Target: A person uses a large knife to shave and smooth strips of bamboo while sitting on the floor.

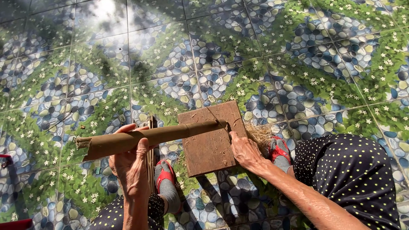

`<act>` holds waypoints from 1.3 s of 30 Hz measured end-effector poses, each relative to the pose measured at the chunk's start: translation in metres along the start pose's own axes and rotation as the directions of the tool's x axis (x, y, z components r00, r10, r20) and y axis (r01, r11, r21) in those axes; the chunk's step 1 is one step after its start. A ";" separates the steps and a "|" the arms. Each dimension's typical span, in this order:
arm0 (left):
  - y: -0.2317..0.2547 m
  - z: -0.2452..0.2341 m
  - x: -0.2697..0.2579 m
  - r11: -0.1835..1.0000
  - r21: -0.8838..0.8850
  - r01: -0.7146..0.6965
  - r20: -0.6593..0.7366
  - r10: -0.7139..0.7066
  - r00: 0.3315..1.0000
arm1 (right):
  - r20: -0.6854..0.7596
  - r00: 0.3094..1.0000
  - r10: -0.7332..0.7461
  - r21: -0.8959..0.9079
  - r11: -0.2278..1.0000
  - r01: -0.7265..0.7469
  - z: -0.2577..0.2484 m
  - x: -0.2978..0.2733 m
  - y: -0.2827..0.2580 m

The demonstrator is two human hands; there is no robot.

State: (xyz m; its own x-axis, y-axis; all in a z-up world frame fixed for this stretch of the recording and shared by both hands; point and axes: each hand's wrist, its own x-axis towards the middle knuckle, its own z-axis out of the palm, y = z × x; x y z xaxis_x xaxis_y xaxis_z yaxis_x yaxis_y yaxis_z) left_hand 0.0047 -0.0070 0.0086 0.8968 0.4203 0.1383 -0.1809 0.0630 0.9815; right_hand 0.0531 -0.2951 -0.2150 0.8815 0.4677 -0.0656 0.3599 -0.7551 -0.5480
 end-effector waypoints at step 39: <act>-0.020 -0.024 0.020 0.893 -0.300 0.335 -0.119 -0.383 0.916 | 0.034 0.742 0.670 0.996 0.038 -0.080 -0.166 -0.017 -0.028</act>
State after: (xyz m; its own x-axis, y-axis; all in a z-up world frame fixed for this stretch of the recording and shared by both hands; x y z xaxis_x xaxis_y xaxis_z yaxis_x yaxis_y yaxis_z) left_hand 0.0172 0.0216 -0.0117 0.8428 0.4684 -0.2652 0.0174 0.4686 0.8832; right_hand 0.0790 -0.3583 -0.0599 0.8846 -0.1430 -0.4439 -0.3614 0.3912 -0.8464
